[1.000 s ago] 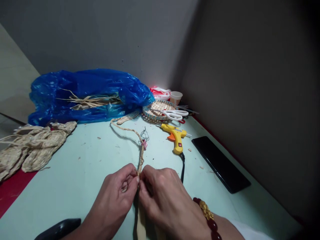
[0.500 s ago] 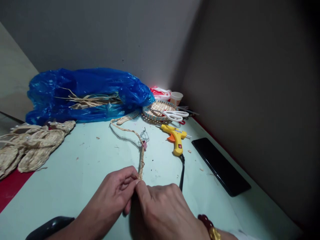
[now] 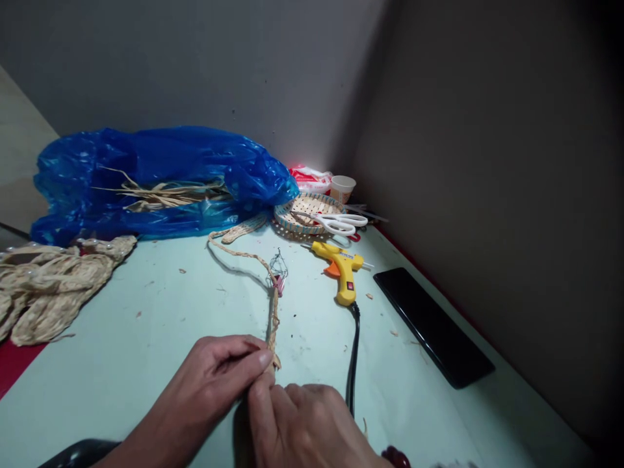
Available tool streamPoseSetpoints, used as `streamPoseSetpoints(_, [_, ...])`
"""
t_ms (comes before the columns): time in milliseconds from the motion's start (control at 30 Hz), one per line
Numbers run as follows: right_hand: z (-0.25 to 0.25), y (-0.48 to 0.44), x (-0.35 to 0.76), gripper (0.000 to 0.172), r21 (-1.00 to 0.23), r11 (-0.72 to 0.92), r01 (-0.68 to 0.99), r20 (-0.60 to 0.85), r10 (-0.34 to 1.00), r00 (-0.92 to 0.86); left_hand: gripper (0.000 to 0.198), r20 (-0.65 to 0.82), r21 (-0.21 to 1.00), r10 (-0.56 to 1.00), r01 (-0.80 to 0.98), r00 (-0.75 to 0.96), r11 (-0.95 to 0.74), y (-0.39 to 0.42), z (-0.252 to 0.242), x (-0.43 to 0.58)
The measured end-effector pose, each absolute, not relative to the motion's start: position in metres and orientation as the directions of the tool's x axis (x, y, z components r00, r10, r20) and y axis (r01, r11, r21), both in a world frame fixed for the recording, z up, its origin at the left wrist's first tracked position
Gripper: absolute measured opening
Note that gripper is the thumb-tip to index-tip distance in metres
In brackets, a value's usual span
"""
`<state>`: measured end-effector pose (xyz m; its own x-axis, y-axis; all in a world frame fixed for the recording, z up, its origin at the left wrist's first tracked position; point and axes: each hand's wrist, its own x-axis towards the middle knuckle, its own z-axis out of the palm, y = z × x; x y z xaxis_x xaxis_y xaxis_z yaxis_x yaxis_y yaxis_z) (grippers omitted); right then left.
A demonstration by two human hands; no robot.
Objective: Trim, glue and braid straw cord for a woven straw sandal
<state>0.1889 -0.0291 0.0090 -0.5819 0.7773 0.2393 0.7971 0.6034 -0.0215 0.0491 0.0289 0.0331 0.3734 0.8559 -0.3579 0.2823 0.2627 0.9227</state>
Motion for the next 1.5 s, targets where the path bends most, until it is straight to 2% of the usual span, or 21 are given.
streamPoseSetpoints(67, [0.009,-0.029,0.188,0.026,-0.107,0.616,0.780,0.215,0.780,-0.587,0.025,-0.376,0.915,0.853,0.292,0.362,0.280,0.030,0.032,0.049])
streamPoseSetpoints(167, [0.021,-0.027,0.192,0.025,-0.389,0.595,0.703,0.096,0.785,-0.611,0.024,-0.383,0.907,0.855,0.316,0.350,0.277,0.032,0.029,0.046])
streamPoseSetpoints(233, [0.034,-0.024,0.199,0.021,-0.587,0.461,0.665,0.020,0.830,-0.558,0.023,-0.385,0.910,0.849,0.304,0.362,0.283,0.032,0.029,0.044])
streamPoseSetpoints(300, [0.048,-0.018,0.207,0.020,-0.722,0.280,0.633,0.003,0.916,-0.402,0.019,-0.409,0.909,0.831,0.248,0.377,0.335,0.031,0.031,0.043])
streamPoseSetpoints(367, [0.057,-0.013,0.215,0.021,-0.788,0.159,0.594,-0.004,0.965,-0.263,0.018,-0.449,0.893,0.807,0.173,0.382,0.415,0.030,0.032,0.043])
streamPoseSetpoints(400, [0.058,-0.010,0.217,0.016,-0.810,0.121,0.573,-0.020,0.972,-0.234,0.020,-0.464,0.884,0.801,0.142,0.379,0.445,0.029,0.033,0.043])
streamPoseSetpoints(433, [0.058,-0.008,0.218,0.011,-0.829,0.089,0.552,-0.047,0.973,-0.227,0.021,-0.470,0.879,0.801,0.118,0.371,0.462,0.029,0.033,0.043])
streamPoseSetpoints(500, [0.055,-0.007,0.218,0.022,-0.873,0.039,0.487,-0.101,0.961,-0.258,0.024,-0.475,0.873,0.799,0.086,0.369,0.480,0.030,0.034,0.044])
streamPoseSetpoints(567, [0.050,-0.007,0.217,0.022,-0.923,0.009,0.385,-0.128,0.936,-0.327,0.025,-0.473,0.869,0.783,0.066,0.404,0.490,0.030,0.034,0.044])
streamPoseSetpoints(633, [0.047,-0.007,0.217,0.009,-0.947,0.006,0.321,-0.127,0.911,-0.392,0.027,-0.458,0.875,0.769,0.071,0.447,0.479,0.031,0.035,0.043])
streamPoseSetpoints(800, [0.055,-0.003,0.223,0.029,-0.902,0.085,0.423,-0.129,0.882,-0.453,0.031,-0.466,0.885,0.776,0.208,0.425,0.417,0.032,0.032,0.038])
streamPoseSetpoints(967, [0.055,-0.005,0.222,0.026,-0.824,0.124,0.553,-0.111,0.922,-0.372,0.031,-0.507,0.862,0.759,0.223,0.410,0.455,0.031,0.029,0.036])
streamPoseSetpoints(1267, [0.048,-0.007,0.214,0.023,-0.760,0.202,0.617,-0.016,0.944,-0.330,0.034,-0.536,0.839,0.737,0.165,0.412,0.518,0.028,0.030,0.038])
streamPoseSetpoints(1400, [0.045,-0.008,0.213,0.019,-0.789,0.162,0.593,-0.029,0.954,-0.300,0.023,-0.514,0.856,0.768,0.169,0.383,0.489,0.025,0.030,0.038])
streamPoseSetpoints(1500, [0.043,-0.007,0.212,0.018,-0.842,0.093,0.532,-0.056,0.965,-0.258,0.020,-0.430,0.902,0.823,0.224,0.371,0.370,0.023,0.031,0.038])
